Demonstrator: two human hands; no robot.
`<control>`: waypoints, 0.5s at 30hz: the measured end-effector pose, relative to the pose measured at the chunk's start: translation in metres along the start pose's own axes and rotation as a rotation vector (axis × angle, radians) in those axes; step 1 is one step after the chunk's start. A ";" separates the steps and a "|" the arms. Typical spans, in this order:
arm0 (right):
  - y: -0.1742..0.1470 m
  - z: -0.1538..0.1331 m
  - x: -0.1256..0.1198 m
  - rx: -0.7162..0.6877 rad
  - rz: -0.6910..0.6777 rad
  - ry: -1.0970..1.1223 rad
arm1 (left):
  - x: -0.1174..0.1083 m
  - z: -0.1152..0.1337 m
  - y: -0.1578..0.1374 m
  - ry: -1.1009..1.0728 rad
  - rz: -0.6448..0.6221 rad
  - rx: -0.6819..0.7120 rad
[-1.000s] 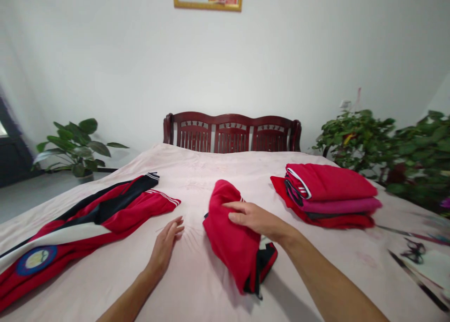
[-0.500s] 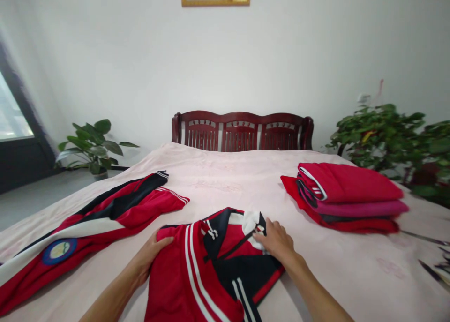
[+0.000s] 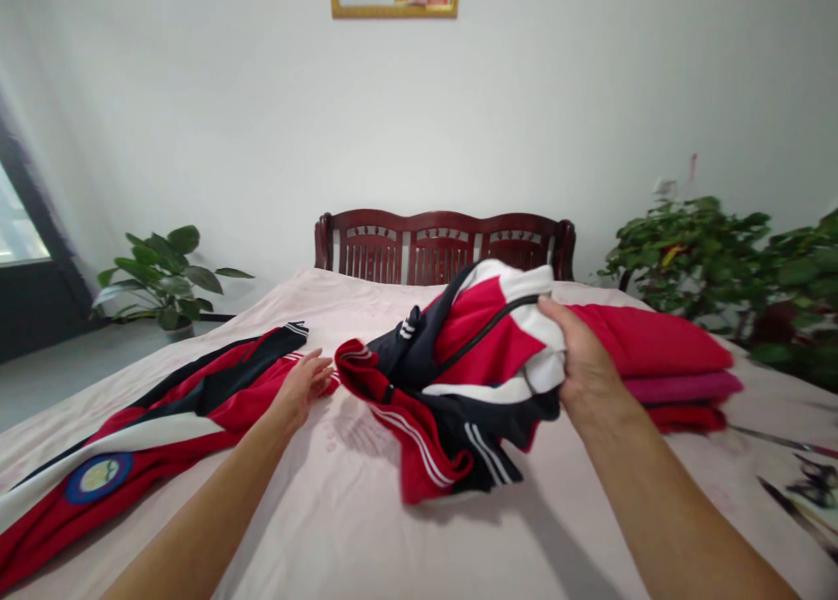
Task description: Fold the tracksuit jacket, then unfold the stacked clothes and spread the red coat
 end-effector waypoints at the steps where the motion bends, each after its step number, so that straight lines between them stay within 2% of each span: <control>1: 0.004 -0.019 0.004 -0.083 0.016 -0.012 | 0.006 0.007 -0.002 0.022 -0.005 0.042; 3: 0.007 -0.044 0.011 -0.174 0.005 -0.144 | 0.019 0.017 -0.018 0.101 -0.091 0.122; 5: 0.006 -0.051 0.017 -0.183 0.000 -0.223 | 0.035 0.019 -0.045 0.177 -0.292 0.092; 6: 0.003 -0.051 0.020 -0.179 0.006 -0.204 | 0.043 0.017 -0.061 0.194 -0.419 0.007; 8: -0.010 -0.046 0.025 -0.187 0.024 -0.116 | 0.060 0.008 -0.094 0.162 -0.695 -0.263; 11: -0.050 -0.026 0.041 -0.163 -0.030 -0.156 | 0.080 -0.007 -0.134 -0.013 -1.059 -0.627; 12: -0.068 -0.015 0.047 -0.140 -0.072 -0.219 | 0.084 -0.011 -0.142 -0.089 -1.122 -0.691; 13: -0.087 -0.003 0.054 -0.109 -0.172 -0.304 | 0.088 -0.017 -0.147 -0.150 -1.143 -0.743; 15: -0.125 0.026 0.067 -0.119 -0.452 -0.531 | 0.090 -0.034 -0.150 -0.216 -1.050 -0.824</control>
Point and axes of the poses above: each hand's wrist, its own y-axis towards the middle knuckle, its own x-axis out of the palm, z = x × y, the point moved 2 cm from there along y, towards the middle knuckle, and after that the axes turned 5 degrees about -z, right-handed, at the moved point
